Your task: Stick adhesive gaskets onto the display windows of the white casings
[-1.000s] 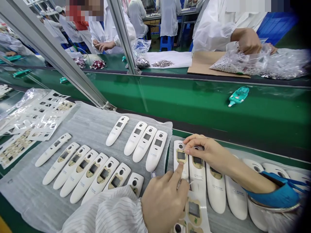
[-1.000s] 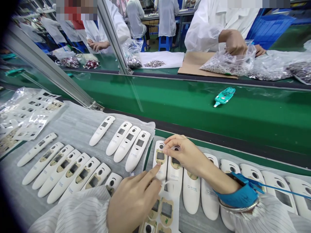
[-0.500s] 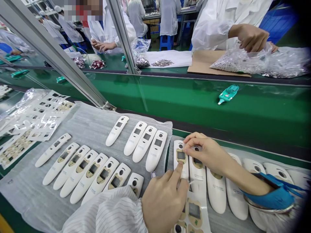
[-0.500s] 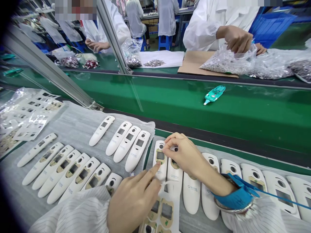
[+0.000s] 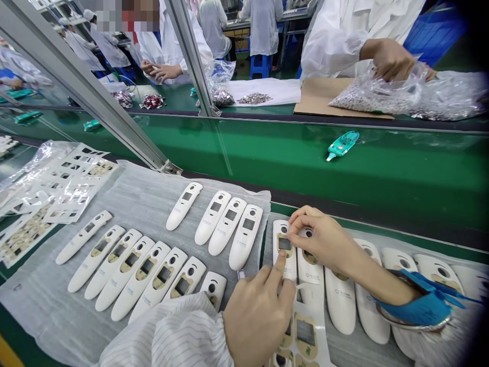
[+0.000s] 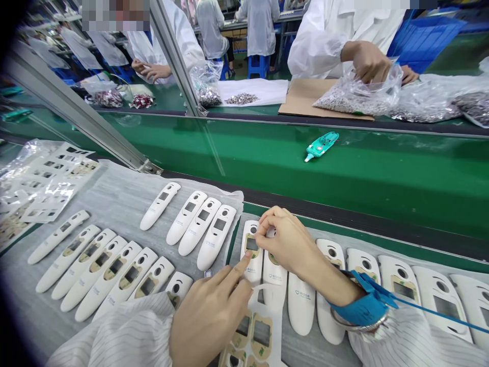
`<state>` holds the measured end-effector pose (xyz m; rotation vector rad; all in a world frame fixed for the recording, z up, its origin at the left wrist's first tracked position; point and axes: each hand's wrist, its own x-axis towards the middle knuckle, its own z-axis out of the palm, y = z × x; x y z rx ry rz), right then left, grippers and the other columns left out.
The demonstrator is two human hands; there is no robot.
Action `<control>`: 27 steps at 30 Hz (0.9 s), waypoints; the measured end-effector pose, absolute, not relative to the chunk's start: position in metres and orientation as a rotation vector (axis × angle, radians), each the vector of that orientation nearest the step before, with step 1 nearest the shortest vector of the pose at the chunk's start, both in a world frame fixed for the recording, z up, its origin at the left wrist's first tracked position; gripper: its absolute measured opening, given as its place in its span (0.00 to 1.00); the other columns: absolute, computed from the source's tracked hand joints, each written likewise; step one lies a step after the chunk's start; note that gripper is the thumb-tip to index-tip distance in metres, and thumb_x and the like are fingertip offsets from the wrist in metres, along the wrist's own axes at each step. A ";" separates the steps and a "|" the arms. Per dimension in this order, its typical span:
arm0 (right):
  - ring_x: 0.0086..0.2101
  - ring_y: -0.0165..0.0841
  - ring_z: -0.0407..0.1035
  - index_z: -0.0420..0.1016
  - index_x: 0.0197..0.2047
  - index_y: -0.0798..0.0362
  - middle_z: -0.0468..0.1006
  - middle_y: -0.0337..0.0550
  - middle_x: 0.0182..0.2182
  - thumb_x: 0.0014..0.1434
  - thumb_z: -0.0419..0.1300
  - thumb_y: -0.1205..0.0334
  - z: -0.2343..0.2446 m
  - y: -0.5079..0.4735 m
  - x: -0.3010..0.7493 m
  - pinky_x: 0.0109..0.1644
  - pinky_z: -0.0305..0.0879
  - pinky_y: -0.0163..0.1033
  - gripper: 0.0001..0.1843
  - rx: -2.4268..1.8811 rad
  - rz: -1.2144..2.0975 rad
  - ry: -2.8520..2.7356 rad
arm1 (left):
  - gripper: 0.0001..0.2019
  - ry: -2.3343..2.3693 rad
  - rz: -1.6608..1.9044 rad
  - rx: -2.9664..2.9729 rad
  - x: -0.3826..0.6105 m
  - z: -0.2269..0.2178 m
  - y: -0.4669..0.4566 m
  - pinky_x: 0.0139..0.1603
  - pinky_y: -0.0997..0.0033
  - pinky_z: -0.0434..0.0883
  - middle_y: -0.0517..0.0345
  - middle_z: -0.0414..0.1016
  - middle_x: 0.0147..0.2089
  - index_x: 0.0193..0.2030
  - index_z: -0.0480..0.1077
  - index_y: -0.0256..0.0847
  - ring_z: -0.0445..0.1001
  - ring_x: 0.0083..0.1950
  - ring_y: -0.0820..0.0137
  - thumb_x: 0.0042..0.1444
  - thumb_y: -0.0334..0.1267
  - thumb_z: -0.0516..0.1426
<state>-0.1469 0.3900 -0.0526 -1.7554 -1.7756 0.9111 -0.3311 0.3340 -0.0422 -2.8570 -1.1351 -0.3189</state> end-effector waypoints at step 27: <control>0.38 0.38 0.69 0.75 0.38 0.55 0.79 0.45 0.38 0.65 0.49 0.64 -0.048 0.359 -0.146 0.40 0.58 0.46 0.13 -1.640 -0.107 -2.210 | 0.06 -1.156 -0.133 -2.920 -0.329 -0.047 0.348 0.23 0.69 0.70 0.47 0.61 0.64 0.37 0.64 0.38 0.73 0.42 0.63 0.56 0.26 0.49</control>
